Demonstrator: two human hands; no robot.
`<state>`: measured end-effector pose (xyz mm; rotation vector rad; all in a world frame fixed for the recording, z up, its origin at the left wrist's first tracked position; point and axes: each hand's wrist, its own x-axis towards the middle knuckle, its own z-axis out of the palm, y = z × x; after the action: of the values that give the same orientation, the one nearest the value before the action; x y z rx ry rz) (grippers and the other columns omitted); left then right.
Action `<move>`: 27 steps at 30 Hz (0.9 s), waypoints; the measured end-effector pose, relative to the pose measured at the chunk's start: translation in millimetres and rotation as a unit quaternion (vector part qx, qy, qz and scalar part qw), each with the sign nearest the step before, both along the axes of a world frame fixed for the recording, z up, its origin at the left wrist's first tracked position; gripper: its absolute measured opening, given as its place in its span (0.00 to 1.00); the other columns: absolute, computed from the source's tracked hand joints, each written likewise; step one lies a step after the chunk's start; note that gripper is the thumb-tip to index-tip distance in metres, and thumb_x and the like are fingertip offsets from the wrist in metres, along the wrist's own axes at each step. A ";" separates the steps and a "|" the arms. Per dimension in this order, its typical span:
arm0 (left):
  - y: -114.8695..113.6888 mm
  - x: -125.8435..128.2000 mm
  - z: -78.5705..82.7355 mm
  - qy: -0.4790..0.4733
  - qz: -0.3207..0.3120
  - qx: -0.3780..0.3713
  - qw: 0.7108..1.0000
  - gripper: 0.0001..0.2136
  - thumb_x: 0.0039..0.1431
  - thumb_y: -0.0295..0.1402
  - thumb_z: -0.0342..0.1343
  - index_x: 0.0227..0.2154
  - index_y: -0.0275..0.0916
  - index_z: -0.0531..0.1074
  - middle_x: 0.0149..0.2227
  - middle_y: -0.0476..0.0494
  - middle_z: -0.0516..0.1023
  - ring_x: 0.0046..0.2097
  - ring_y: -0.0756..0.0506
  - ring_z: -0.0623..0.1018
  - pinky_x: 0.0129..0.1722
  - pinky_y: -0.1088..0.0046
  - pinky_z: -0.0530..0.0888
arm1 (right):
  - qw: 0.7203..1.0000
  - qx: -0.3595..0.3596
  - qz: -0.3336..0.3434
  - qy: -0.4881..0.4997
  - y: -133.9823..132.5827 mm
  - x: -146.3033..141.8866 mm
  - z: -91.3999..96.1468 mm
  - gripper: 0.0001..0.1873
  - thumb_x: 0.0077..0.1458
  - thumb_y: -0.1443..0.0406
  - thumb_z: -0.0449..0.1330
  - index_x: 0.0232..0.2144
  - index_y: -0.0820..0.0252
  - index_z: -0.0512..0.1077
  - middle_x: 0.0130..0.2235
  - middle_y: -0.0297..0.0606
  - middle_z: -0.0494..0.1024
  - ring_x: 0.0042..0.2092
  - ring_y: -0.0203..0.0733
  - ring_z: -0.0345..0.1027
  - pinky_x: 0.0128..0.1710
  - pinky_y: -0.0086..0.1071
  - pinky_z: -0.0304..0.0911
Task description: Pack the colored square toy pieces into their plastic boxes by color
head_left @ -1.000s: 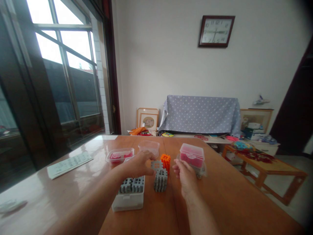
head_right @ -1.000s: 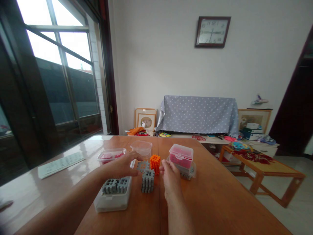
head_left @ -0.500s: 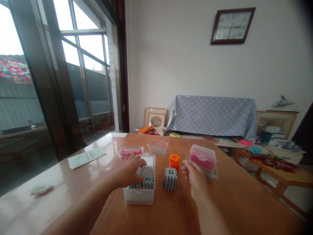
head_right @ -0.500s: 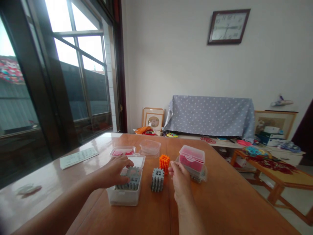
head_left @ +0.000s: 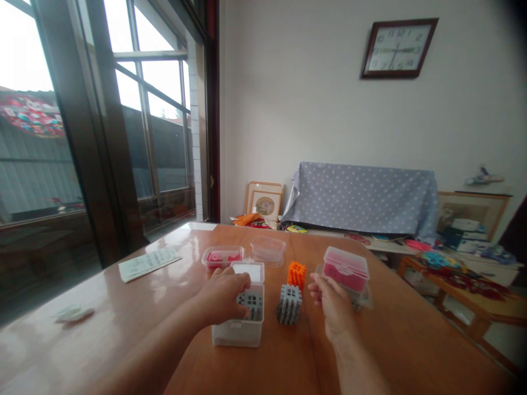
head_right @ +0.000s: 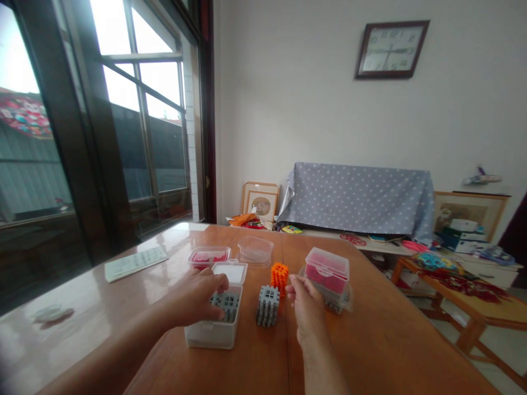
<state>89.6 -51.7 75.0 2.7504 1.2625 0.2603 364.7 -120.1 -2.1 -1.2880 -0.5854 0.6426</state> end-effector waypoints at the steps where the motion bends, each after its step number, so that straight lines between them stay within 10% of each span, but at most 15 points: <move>1: -0.7 -0.3 -0.1 0.001 0.004 -0.001 1.000 0.23 0.41 0.46 0.70 0.41 0.46 0.77 0.43 0.41 0.79 0.46 0.34 0.75 0.45 0.60 0.68 | 1.000 0.000 0.000 -0.001 -0.4 -0.3 0.5 0.23 0.44 0.49 0.69 0.35 0.60 0.79 0.29 0.38 0.80 0.29 0.39 0.67 0.28 0.30 0.58; 27: -2.7 34.6 23.3 -0.099 -0.090 0.039 0.990 0.07 0.60 0.38 0.56 0.35 0.43 0.77 0.41 0.44 0.81 0.46 0.39 0.76 0.46 0.63 0.69 | 1.000 0.012 -0.008 -0.006 -3.1 -11.5 8.1 0.18 0.46 0.51 0.67 0.32 0.59 0.78 0.27 0.35 0.79 0.30 0.40 0.68 0.29 0.30 0.59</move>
<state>124.2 -54.4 98.2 2.7959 0.9704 0.5612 353.1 -123.2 6.0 -1.2741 -0.5907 0.6128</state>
